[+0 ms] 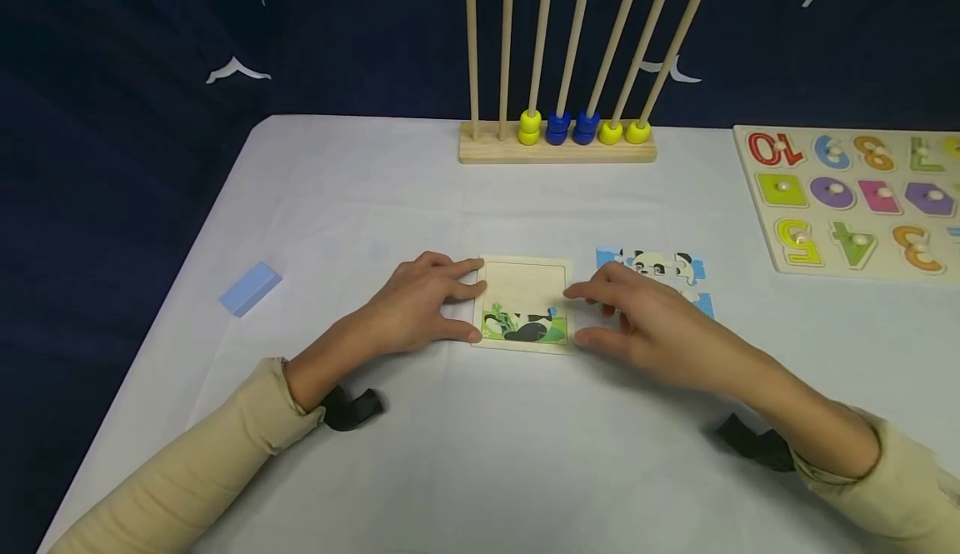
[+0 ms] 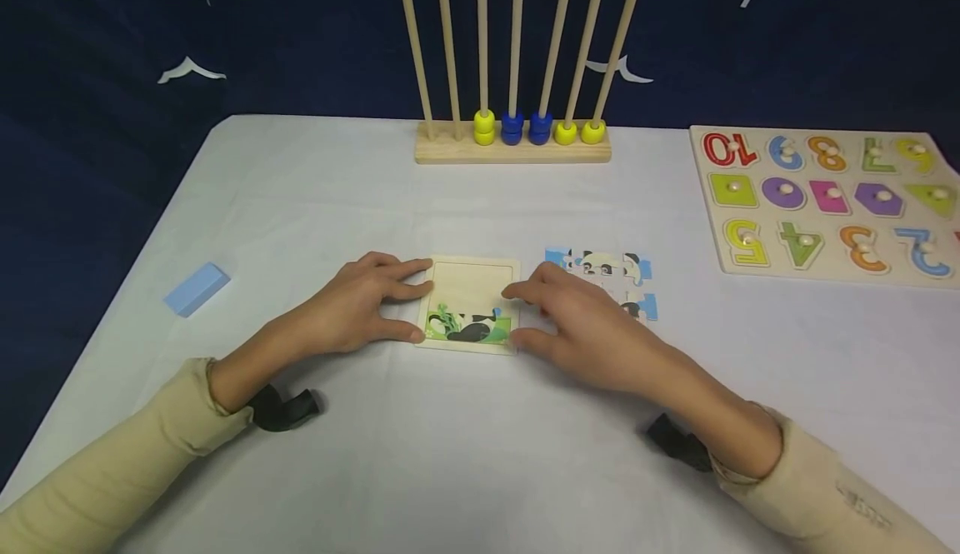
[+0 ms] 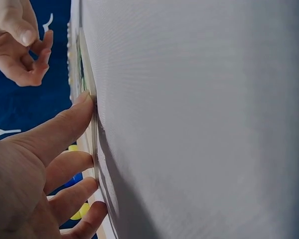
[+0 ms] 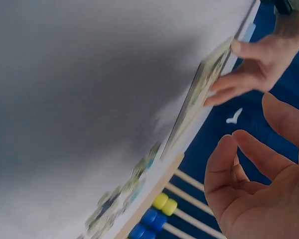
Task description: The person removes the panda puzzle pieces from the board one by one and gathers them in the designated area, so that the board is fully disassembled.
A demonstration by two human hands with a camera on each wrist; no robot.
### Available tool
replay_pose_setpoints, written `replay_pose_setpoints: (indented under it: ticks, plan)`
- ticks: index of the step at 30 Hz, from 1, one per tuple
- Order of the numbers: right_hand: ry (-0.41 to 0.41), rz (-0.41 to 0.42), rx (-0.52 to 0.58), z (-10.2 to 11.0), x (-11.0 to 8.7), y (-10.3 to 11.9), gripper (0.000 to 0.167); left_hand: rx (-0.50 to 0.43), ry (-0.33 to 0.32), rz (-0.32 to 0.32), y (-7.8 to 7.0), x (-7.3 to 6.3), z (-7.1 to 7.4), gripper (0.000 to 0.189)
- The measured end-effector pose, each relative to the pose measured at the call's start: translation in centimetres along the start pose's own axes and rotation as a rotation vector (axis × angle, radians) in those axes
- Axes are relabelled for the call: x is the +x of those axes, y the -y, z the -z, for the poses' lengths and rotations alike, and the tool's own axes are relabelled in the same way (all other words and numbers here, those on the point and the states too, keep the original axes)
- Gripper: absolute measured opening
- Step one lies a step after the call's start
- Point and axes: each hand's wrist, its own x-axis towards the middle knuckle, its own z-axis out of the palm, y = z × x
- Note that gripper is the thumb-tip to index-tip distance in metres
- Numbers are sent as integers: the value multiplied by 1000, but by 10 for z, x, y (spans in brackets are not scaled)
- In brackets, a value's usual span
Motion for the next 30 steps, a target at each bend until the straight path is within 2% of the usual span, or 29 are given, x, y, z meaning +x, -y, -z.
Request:
replay_pose_setpoints:
  ticks: [7, 19, 24, 30]
  plan:
    - [13, 41, 33, -16, 13, 7, 52, -4, 2, 7, -2, 0, 0, 64]
    - [152, 73, 27, -25, 41, 18, 52, -1, 4, -5, 0, 1, 0, 64]
    - [204, 92, 35, -29, 56, 20, 45, -7, 6, -4, 0, 1, 1, 63]
    - [267, 60, 43, -33, 65, 20, 45, -2, 8, -10, 0, 0, 1, 64]
